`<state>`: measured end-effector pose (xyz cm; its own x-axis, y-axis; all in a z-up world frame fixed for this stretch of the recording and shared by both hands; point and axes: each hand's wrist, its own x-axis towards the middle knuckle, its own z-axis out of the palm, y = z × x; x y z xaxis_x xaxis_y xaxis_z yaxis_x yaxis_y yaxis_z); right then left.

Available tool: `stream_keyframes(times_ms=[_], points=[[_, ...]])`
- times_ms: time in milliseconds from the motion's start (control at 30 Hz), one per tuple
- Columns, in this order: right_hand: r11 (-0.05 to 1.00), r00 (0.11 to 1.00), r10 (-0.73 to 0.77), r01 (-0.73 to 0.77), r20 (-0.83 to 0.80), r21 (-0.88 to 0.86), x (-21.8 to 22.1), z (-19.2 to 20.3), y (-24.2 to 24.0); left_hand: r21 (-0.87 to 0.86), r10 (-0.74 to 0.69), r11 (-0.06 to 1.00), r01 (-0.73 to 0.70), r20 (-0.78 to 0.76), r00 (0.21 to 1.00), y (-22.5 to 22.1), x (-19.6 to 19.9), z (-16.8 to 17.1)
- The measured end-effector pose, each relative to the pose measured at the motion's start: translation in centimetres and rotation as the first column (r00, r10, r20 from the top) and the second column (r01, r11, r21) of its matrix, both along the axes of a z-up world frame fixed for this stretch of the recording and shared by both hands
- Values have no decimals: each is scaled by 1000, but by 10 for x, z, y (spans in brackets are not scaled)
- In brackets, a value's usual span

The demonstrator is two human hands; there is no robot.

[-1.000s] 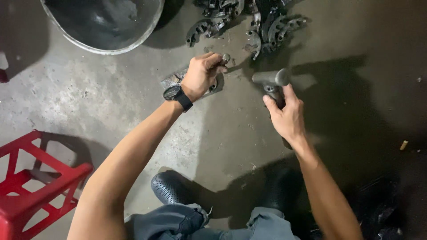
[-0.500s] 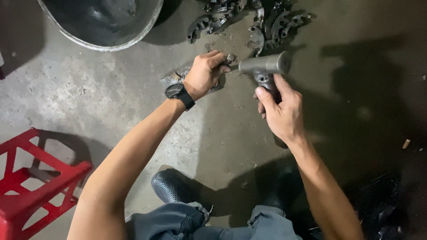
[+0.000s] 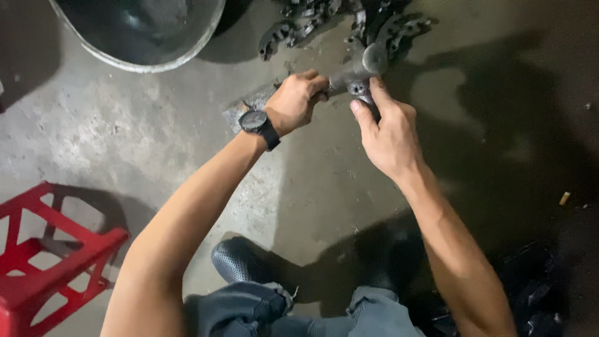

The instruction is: Repairing or assembling motorcycle brake pads using a hammer and punch.

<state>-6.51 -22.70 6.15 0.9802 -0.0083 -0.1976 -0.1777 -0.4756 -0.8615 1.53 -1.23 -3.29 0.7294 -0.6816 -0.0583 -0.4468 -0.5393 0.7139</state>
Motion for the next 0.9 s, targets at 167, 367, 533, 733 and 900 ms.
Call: stream_keyframes(times_ms=[167,367,533,733,900], points=[[997,996,-78,78,-46,14,-8,3,6,-33,10,999,-11,-18,1000,3,0,7],[995,996,-88,87,23,58,-1,-12,-3,-53,35,998,-37,-28,999,6,7,9],[923,966,-240,256,-93,285,-19,8,10,-94,116,988,-120,-48,992,15,3,36],[900,959,-229,273,-165,340,-36,-6,14,-147,107,983,-110,-27,994,14,-9,39],[918,975,-178,213,-132,334,-43,-4,16,-119,50,991,-62,-102,994,12,-14,31]])
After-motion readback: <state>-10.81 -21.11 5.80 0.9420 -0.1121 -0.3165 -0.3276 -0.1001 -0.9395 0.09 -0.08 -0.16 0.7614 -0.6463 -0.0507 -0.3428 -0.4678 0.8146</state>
